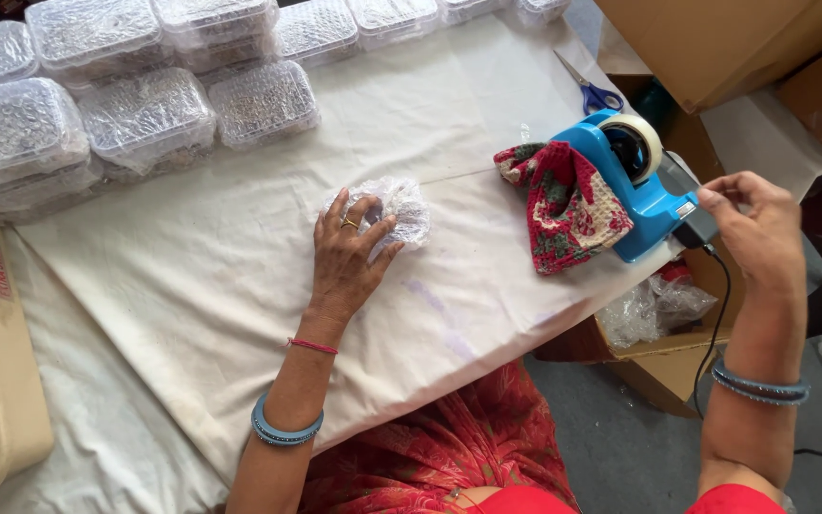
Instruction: The person wipes a small wooden craft item with a cloth, places it into a clear plastic container, and then wraps the container with bubble wrap. They secure the bubble wrap using a tape dispenser and place the finished package on a stack of similar items.
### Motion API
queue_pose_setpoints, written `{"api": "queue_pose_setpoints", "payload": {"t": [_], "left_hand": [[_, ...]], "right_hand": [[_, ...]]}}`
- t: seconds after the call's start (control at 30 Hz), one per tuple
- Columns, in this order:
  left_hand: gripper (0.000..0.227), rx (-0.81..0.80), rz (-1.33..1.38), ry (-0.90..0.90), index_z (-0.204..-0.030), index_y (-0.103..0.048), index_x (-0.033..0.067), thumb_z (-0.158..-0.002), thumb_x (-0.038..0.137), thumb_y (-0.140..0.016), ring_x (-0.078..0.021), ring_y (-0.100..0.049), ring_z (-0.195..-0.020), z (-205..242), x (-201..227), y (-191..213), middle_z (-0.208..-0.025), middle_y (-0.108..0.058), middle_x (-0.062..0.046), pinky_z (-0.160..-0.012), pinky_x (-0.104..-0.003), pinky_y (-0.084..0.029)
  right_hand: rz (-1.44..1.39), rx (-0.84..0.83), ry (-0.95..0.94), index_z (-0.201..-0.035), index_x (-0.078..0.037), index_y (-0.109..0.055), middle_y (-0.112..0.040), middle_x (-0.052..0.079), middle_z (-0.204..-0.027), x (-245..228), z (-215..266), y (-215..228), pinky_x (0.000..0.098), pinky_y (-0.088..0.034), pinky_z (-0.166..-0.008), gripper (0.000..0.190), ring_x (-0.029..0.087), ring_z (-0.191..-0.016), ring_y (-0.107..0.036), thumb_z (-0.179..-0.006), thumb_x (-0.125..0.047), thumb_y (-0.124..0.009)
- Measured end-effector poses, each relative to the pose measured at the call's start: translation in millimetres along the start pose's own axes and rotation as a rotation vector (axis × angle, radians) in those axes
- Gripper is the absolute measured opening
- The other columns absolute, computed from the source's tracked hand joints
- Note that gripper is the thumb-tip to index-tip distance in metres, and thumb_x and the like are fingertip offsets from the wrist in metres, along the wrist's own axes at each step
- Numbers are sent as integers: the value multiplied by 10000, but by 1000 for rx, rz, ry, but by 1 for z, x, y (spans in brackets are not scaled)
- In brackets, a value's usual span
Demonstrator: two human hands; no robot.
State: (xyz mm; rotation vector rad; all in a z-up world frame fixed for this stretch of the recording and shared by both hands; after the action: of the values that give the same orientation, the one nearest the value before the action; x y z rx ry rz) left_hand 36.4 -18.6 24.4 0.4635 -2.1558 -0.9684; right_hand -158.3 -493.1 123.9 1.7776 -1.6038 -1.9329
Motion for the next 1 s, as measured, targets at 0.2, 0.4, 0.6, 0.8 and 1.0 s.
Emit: {"api": "queue_pose_setpoints", "payload": {"t": [0.2,0.4,0.6,0.8,1.0], "left_hand": [[327,-25,-12,31,-1145,-775,234,-870,410,-791,-348,-342,-1473,-2,2,0,-1429,-546,-29,-1172,-657,-293],[327,-26,-7,37,-1143,-774,236,-865,407,-795,-347,-341,-1477,-2,0,0,-1426,-554,-30,-1178,-656,-293],[308,-14,18,44,-1129,-778,231,-862,384,-797,-356,-347,-1474,-2,2,3,-1423,-560,-29,-1176,-646,-287],[338,36,47,3,-1155,-767,211,-858,366,-804,-372,-370,-1463,0,-5,-5,-1409,-568,-49,-1171,-596,-297],[337,68,50,6,-1153,-770,224,-867,401,-786,-370,-373,-1448,-2,-1,1,-1387,-571,-58,-1152,-616,-305]], "right_hand": [[-234,35,-123,-1135,8,-722,-729,31,-975,9,38,19,224,-535,-801,169,100,-885,-671,-1017,-113,-733],[-507,-10,-271,-1091,-29,-720,-716,3,-950,77,42,-4,208,-514,-697,128,63,-838,-669,-1007,-120,-754],[-527,66,-239,-1082,-31,-739,-726,1,-909,88,37,-26,230,-515,-665,153,76,-747,-642,-1006,-151,-797],[539,231,117,-1062,-31,-795,-739,108,-921,82,38,-3,387,-556,-788,174,200,-801,-684,-995,-182,-741],[161,-1,68,-1075,15,-652,-661,128,-961,242,15,6,404,-511,-843,199,216,-866,-608,-1105,-181,-660]]}}
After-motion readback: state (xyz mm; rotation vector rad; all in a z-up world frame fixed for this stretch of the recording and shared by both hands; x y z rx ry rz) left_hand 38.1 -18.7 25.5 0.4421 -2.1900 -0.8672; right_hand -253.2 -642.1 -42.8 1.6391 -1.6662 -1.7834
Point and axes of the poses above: each hand's wrist, its own z-axis away from the middle knuckle, its own y-axis out of the back of the hand, x = y × z, the point moved 5 cm from there along -z, towards the middle knuckle
